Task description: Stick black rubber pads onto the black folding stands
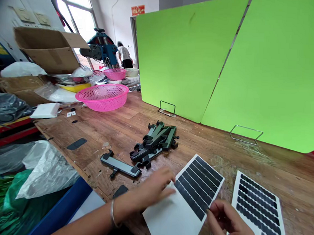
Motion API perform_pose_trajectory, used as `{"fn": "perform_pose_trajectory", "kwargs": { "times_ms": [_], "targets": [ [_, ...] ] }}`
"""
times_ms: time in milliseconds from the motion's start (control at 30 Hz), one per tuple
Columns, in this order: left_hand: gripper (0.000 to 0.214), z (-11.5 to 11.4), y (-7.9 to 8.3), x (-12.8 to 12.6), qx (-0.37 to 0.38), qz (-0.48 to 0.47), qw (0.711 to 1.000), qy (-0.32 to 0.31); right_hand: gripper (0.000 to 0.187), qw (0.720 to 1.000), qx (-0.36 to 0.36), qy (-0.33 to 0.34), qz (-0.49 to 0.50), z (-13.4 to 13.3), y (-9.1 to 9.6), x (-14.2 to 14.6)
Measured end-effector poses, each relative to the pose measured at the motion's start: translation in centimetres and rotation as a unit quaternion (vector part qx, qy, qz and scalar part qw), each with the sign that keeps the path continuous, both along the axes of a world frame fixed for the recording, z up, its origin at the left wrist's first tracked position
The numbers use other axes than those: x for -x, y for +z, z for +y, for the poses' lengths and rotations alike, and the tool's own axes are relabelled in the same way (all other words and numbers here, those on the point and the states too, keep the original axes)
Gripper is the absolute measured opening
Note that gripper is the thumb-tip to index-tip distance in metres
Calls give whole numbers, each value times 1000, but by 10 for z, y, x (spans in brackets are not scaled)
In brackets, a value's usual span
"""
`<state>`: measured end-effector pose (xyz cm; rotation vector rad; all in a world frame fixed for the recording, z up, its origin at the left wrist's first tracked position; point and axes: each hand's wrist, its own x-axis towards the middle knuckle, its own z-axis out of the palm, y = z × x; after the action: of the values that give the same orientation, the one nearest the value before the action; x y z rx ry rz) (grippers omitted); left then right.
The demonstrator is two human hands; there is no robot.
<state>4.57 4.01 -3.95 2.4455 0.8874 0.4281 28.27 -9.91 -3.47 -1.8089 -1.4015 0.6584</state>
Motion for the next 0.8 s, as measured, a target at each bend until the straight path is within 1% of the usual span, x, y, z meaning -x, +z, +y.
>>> {"fn": "perform_pose_trajectory", "kwargs": {
  "times_ms": [33,67,133,200,267,333,367,433,500,533,600,667,700,733,800],
  "targets": [
    [14,16,9,7,-33,15,997,66,24,1000,0,-9,16,2,2,1],
    [11,33,18,15,-50,22,993,107,24,999,-1,-14,31,3,3,4],
    [17,65,28,29,-71,33,983,168,23,998,-1,-11,56,6,3,13],
    [33,90,29,38,-77,42,975,206,21,998,-1,4,70,8,1,25],
    [49,105,24,42,-74,45,971,224,20,997,-6,13,77,11,1,36],
    [59,113,17,43,-67,34,972,222,20,997,-24,11,79,14,4,45],
    [59,115,14,44,-62,21,975,214,21,996,-35,12,78,16,6,48],
    [53,118,10,47,-55,-15,979,197,20,996,-51,23,68,19,12,50],
    [41,118,12,52,-56,-67,978,189,19,996,-56,35,56,21,17,48],
    [34,117,15,54,-60,-95,975,190,19,996,-56,36,53,22,19,47],
    [25,114,25,59,-72,-152,966,198,19,996,-56,18,60,22,23,45],
    [27,109,40,62,-63,-262,942,200,20,995,-46,-19,88,21,26,46],
    [32,106,48,63,-48,-339,919,198,21,993,-37,-38,105,20,28,47],
    [39,103,57,64,-22,-424,885,194,23,991,-26,-54,122,20,30,48],
    [54,94,71,65,65,-573,797,181,26,985,-8,-74,154,20,32,52]
  ]
}}
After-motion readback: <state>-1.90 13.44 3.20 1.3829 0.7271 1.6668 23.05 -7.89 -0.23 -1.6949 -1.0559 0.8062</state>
